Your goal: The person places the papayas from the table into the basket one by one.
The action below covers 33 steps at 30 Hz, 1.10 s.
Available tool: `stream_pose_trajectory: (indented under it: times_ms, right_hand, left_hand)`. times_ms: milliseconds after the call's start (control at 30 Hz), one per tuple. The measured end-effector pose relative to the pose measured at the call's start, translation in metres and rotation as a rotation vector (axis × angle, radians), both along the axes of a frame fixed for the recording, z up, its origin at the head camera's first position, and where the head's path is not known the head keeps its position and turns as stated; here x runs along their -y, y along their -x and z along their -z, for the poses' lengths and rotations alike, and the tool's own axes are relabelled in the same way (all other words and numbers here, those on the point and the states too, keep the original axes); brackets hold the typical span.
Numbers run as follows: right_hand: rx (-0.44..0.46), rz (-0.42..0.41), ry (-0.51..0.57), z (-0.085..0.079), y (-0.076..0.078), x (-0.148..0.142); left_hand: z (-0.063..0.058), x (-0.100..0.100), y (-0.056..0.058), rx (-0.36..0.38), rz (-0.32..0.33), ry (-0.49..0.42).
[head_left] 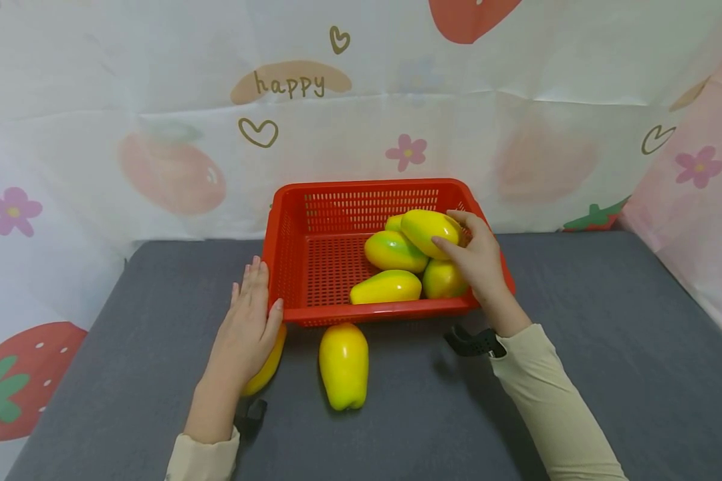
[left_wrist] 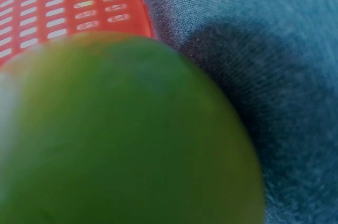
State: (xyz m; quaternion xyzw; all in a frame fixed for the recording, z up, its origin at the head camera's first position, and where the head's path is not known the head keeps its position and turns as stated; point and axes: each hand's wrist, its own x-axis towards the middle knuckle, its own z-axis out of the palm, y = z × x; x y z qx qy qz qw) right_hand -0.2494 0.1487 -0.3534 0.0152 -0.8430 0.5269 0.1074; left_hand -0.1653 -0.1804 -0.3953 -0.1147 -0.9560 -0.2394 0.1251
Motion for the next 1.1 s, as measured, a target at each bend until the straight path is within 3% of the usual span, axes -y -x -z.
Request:
stream_pose_trajectory:
  times_ms: [333,700,1100]
  right_hand:
    - [-0.040,0.018,0.026,-0.001,-0.004,-0.001]
    - [-0.095,0.011,-0.002,-0.002,-0.019,-0.007]
    - [-0.127,-0.094,0.018,-0.001,-0.048,-0.010]
  left_hand:
    - [0.000,0.000,0.000,-0.003,0.007,-0.006]
    - [0.000,0.000,0.000,0.000,0.006,-0.009]
    - [0.001,0.000,0.000,-0.009,0.010,-0.008]
